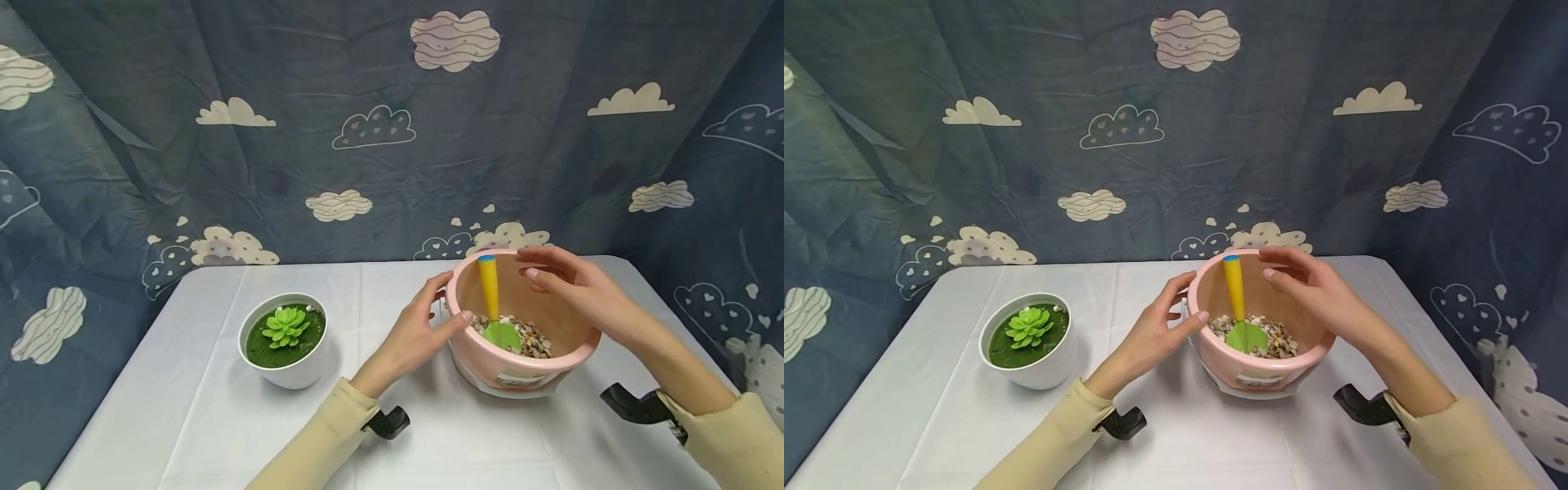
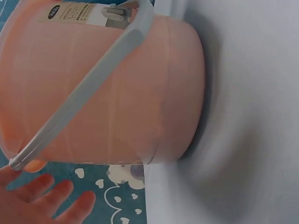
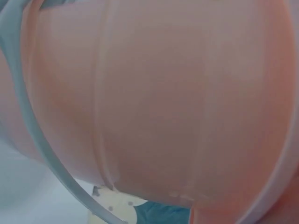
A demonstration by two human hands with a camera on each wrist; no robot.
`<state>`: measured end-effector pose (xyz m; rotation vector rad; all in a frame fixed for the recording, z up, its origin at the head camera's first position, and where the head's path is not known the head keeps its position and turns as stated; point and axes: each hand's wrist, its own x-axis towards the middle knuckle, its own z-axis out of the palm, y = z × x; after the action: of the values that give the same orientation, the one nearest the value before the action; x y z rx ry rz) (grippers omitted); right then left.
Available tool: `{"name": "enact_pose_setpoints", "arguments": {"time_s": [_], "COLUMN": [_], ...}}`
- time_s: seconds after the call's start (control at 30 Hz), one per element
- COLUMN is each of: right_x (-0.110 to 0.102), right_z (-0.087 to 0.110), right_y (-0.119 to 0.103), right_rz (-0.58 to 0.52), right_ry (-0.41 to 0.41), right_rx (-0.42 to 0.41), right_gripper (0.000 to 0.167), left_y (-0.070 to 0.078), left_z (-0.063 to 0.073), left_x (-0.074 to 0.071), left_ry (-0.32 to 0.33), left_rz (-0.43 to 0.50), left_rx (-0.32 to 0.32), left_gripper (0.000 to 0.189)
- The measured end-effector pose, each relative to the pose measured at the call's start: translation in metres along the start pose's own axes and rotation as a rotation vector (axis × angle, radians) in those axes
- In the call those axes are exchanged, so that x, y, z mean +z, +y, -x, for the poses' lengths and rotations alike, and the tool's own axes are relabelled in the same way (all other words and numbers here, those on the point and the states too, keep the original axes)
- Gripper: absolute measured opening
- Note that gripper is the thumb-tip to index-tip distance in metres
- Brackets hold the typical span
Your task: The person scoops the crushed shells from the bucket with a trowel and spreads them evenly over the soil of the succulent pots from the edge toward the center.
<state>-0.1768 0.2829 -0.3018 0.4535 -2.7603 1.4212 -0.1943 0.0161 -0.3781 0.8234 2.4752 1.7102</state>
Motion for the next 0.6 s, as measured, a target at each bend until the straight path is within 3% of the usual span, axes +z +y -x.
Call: {"name": "enact_pose_setpoints", "arguments": {"time_s": [0.33,0.6], "right_x": [0.005,0.010], "right_z": [-0.028,-0.046], "right_y": [0.002,0.011], "right_rz": [-0.009,-0.081], "right_ry": [-0.109,-0.203], "right_rx": [-0.032,-0.042], "right_gripper": [0.048,0.046], "left_y": [-0.002,-0.006], "left_z": [-0.006,-0.008], "left_x": [-0.001,0.001], "left_ry": [-0.077,-0.076], "left_rz": [0.237,0.271], "left_rx": [-0.019,0.011], "left_gripper": [0.065,0.065]}}
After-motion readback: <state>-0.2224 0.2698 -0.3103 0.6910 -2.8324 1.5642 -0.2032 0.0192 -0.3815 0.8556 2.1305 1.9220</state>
